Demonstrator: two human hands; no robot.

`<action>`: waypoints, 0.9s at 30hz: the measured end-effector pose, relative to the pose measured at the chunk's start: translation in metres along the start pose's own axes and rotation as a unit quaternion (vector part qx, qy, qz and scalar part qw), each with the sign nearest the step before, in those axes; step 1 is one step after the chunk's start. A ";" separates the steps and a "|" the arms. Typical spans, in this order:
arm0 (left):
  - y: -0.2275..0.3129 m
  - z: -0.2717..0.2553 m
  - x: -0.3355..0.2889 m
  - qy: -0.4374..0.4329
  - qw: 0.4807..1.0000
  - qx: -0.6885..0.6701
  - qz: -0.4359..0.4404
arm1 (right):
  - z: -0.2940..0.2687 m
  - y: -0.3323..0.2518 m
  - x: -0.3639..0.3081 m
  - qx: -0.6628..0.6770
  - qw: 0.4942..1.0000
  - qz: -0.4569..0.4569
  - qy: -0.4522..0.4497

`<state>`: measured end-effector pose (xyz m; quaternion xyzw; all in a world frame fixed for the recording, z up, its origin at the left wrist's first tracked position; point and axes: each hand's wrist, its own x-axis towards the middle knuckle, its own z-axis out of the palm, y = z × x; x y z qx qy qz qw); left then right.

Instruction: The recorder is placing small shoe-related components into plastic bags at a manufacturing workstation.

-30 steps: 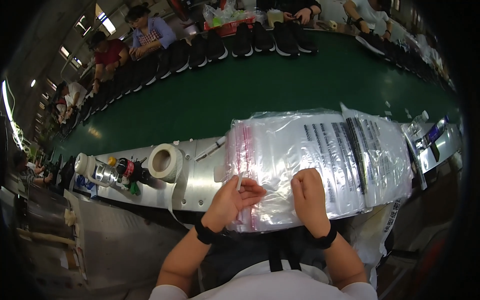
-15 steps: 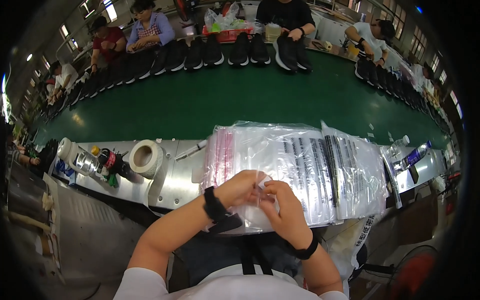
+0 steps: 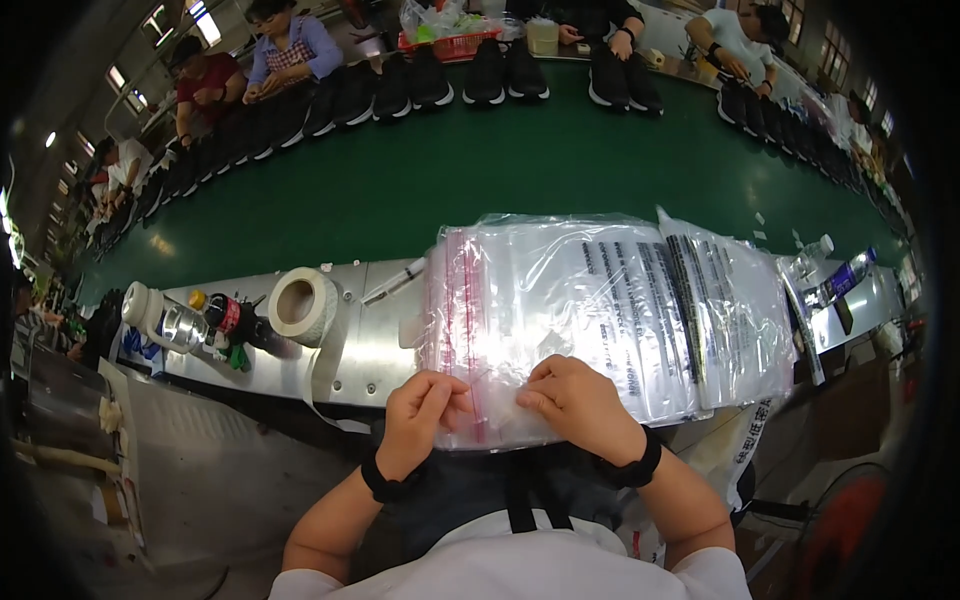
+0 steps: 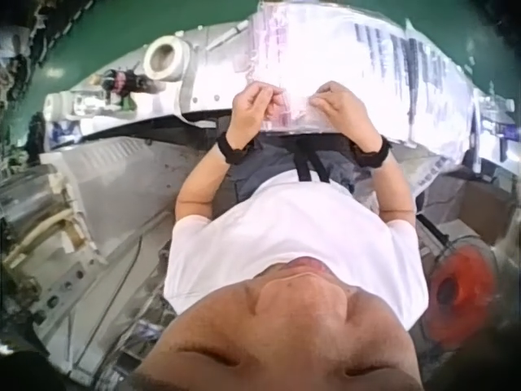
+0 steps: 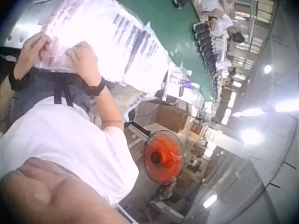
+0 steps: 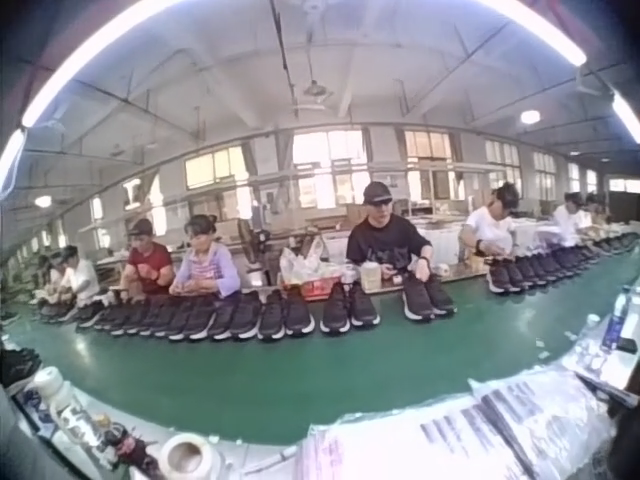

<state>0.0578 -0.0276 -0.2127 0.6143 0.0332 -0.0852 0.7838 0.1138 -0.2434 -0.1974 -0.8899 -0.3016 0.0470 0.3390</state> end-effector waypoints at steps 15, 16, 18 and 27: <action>-0.006 -0.008 -0.009 -0.100 0.836 0.449 0.300 | -0.146 0.255 -0.135 -0.016 0.809 0.423 0.407; -0.002 -0.010 -0.010 -0.111 0.842 0.437 0.298 | -0.155 0.291 -0.176 -0.148 0.805 0.439 0.370; -0.004 -0.034 -0.022 0.040 0.850 0.436 0.292 | -0.136 0.269 -0.175 -0.314 0.750 0.476 0.335; -0.052 -0.191 -0.081 0.534 0.843 0.039 0.040 | -0.144 0.167 -0.137 -0.481 0.784 0.183 0.348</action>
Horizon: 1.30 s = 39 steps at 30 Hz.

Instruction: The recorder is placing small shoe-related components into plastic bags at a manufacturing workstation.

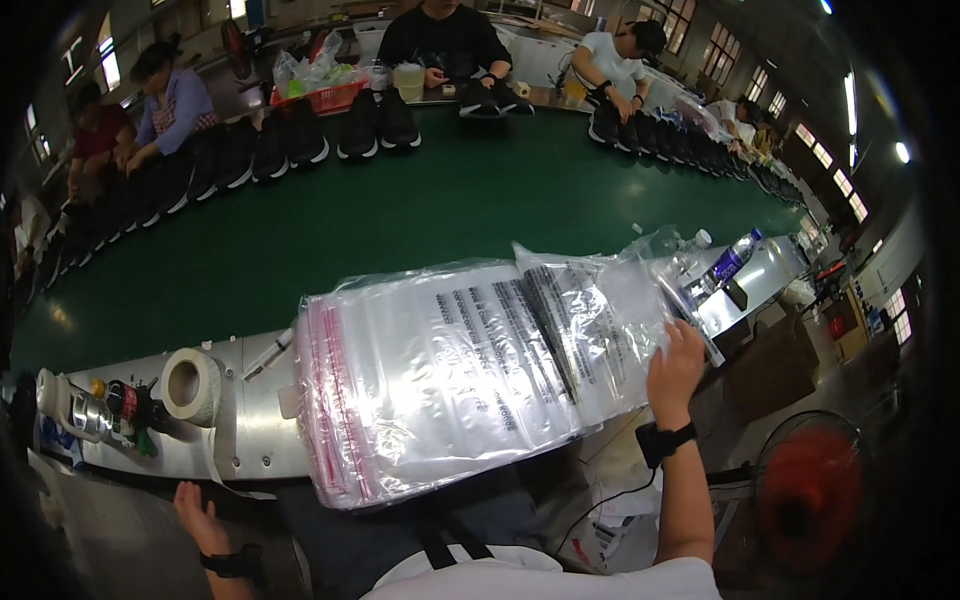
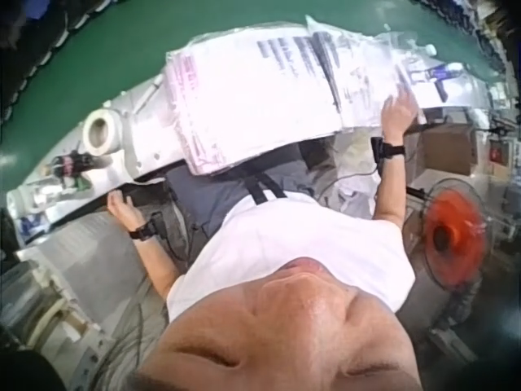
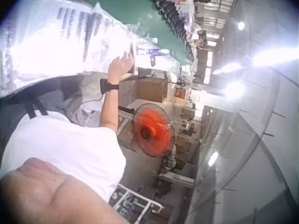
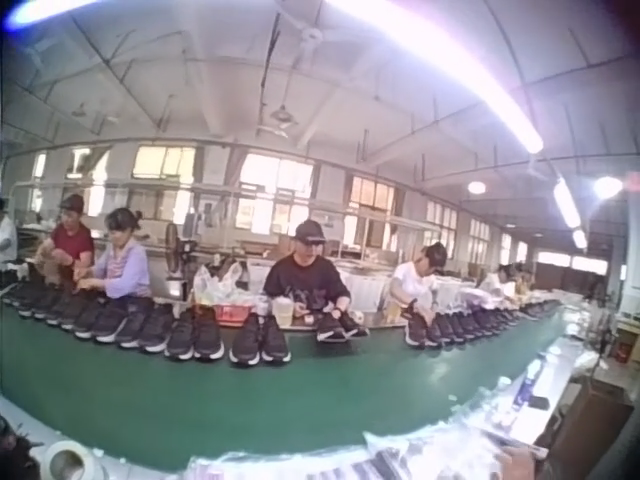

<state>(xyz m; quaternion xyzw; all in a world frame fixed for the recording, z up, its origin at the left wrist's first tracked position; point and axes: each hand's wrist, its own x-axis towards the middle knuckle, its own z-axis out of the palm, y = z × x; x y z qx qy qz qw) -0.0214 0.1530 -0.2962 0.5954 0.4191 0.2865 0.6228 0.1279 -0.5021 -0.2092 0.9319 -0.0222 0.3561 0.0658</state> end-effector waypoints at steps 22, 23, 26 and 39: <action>0.000 -0.006 -0.033 -0.319 0.933 0.163 -0.032 | 0.027 0.050 0.060 -0.162 0.956 0.046 -0.242; 0.015 -0.001 -0.043 -0.331 0.928 0.148 -0.082 | 0.012 0.033 0.058 -0.082 0.986 -0.019 -0.142; 0.041 0.024 -0.074 -0.364 0.924 -0.021 -0.118 | -0.033 -0.062 0.056 0.242 0.955 -0.119 -0.122; 0.060 0.076 -0.102 -0.394 0.889 -0.165 -0.163 | -0.078 -0.366 -0.050 0.709 0.427 -0.003 -0.561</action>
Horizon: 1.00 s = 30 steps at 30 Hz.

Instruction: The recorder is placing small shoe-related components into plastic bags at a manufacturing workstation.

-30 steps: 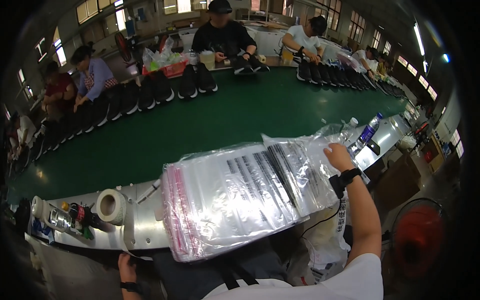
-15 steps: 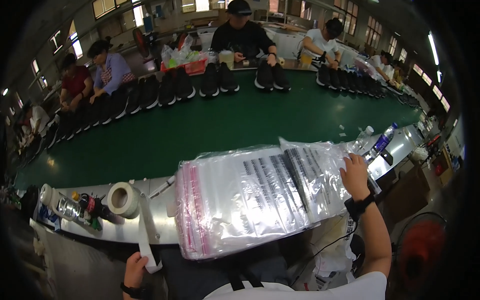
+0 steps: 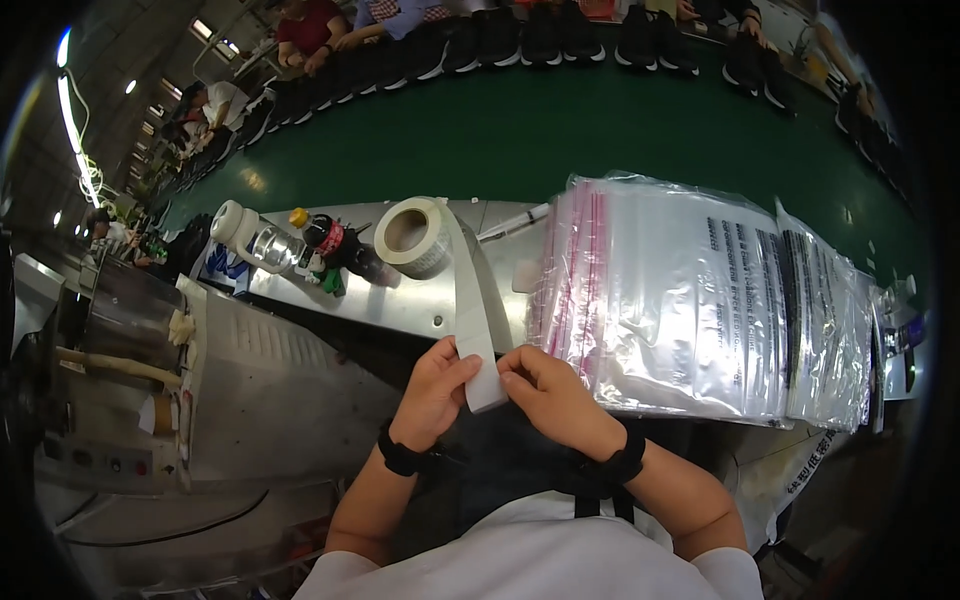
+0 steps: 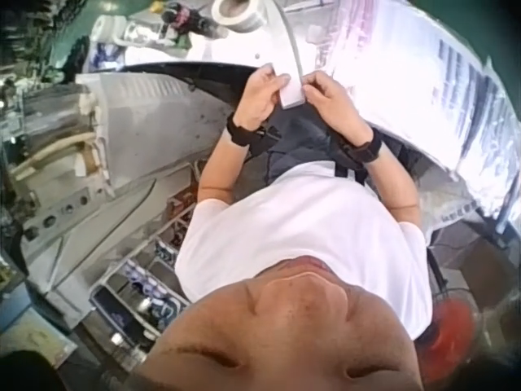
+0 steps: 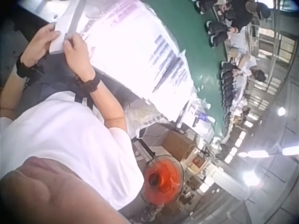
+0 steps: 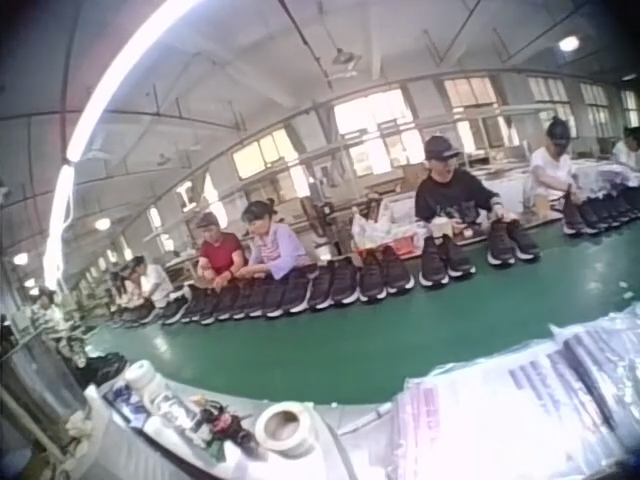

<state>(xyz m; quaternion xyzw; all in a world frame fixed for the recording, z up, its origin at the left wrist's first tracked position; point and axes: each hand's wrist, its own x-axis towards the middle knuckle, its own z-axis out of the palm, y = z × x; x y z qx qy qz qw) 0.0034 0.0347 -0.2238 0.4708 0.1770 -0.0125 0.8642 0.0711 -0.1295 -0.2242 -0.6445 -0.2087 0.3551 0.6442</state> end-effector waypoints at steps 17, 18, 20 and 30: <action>0.001 -0.017 -0.002 0.014 0.970 0.241 0.024 | 0.036 0.000 0.008 -0.518 0.812 -0.251 0.098; 0.003 -0.021 0.007 0.047 0.980 0.195 0.015 | 0.039 -0.001 0.005 -0.451 0.848 -0.263 0.087; 0.007 -0.030 0.016 0.080 0.985 0.150 0.006 | 0.044 0.007 0.002 -0.381 0.879 -0.276 0.076; 0.023 -0.006 -0.007 0.101 0.968 0.219 0.072 | 0.035 0.003 0.016 -0.111 0.963 -0.218 0.116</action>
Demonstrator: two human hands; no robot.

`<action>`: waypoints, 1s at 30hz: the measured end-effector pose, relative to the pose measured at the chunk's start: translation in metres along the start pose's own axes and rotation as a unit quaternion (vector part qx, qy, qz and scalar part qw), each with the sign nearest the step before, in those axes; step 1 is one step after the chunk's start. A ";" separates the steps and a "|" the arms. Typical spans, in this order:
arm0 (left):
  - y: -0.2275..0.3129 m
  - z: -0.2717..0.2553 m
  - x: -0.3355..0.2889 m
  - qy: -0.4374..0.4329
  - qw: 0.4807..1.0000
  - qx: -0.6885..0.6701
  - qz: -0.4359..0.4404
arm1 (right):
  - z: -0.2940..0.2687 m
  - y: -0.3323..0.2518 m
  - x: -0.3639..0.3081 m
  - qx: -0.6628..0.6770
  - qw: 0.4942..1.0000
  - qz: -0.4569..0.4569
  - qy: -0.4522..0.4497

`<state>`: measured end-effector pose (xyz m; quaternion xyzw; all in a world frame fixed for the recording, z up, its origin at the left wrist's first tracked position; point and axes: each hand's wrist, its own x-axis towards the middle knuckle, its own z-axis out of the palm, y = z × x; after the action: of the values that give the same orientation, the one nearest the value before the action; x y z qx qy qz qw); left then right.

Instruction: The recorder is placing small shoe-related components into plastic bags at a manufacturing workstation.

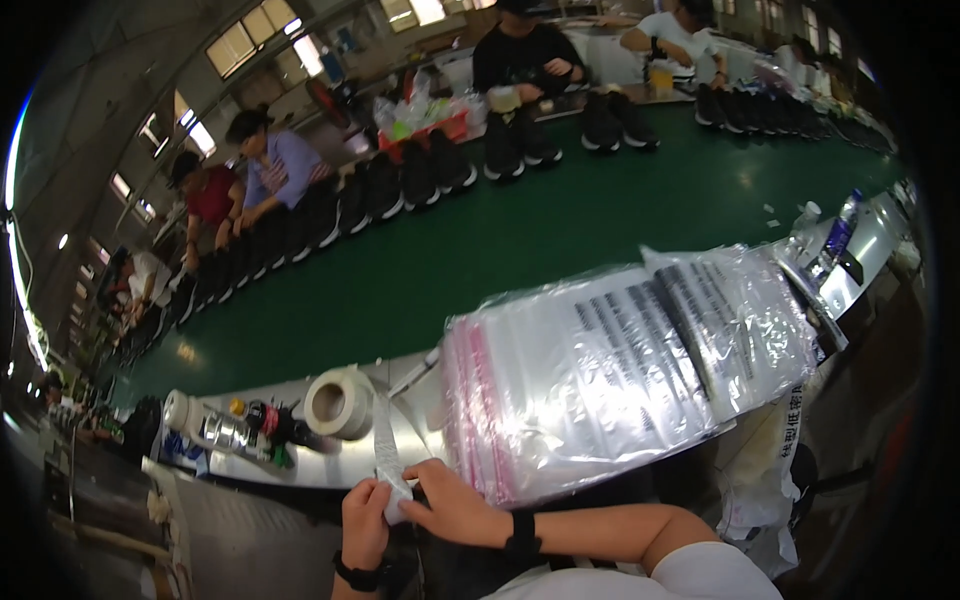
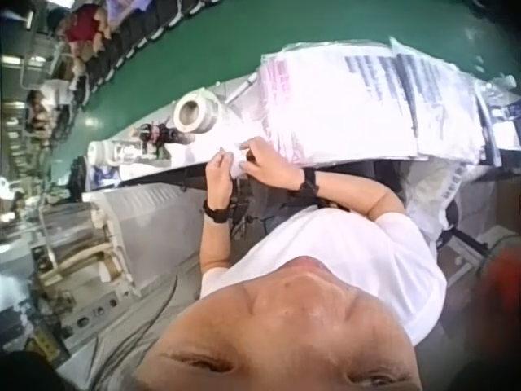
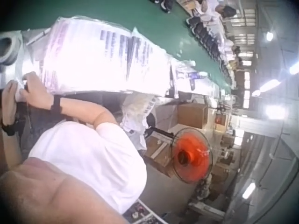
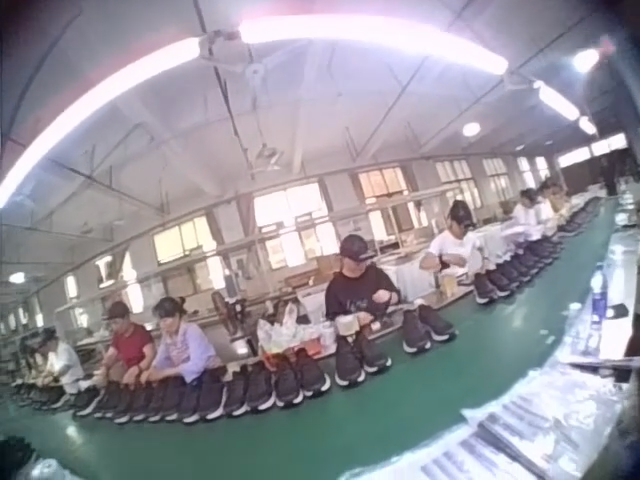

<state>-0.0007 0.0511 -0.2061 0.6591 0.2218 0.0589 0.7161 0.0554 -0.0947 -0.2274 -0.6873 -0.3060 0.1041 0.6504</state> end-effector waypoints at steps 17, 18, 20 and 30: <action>-0.009 0.008 -0.022 0.040 0.995 -0.035 0.080 | -0.006 0.000 0.002 0.189 0.949 0.224 -0.118; -0.013 0.005 -0.025 0.038 0.995 -0.034 0.080 | -0.005 0.000 -0.002 0.178 0.957 0.201 -0.108; -0.017 0.010 -0.024 0.124 0.938 0.229 0.226 | -0.012 0.002 -0.007 0.030 0.983 0.162 -0.084; -0.009 -0.001 -0.020 0.024 0.980 0.156 0.119 | 0.005 -0.021 0.004 -0.014 0.998 0.050 -0.026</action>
<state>-0.0205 0.0431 -0.2100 0.7829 0.1650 0.1240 0.5869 0.0501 -0.0895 -0.2071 -0.7078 -0.2898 0.1497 0.6266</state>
